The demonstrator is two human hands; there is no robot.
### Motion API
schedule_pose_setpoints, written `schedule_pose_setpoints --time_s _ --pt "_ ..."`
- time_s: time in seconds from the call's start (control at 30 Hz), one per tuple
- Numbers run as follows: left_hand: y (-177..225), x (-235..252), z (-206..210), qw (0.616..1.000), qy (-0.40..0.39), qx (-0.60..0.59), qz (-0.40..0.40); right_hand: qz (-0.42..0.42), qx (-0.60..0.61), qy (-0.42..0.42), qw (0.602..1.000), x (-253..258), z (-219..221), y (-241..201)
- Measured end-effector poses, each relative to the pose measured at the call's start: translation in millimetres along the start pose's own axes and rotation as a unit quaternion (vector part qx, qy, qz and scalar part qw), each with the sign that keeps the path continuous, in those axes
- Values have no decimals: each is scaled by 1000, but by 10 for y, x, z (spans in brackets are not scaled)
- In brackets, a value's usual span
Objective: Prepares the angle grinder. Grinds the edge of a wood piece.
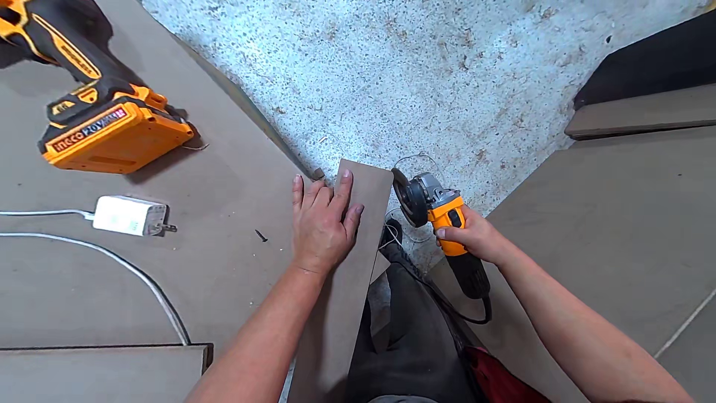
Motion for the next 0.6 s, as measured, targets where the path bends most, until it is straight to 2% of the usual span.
schedule_pose_setpoints --time_s 0.6 --pt "-3 2 3 1000 -6 -6 -7 28 -70 -126 989 361 -471 -218"
Point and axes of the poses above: each hand's wrist, its own x-axis towards the middle knuckle, its own z-axis out of the palm, y = z × x, the point moved 5 cm from there along x, towards the middle knuckle, and after that the axes turned 14 degrees about -z, right-handed, at the moved point
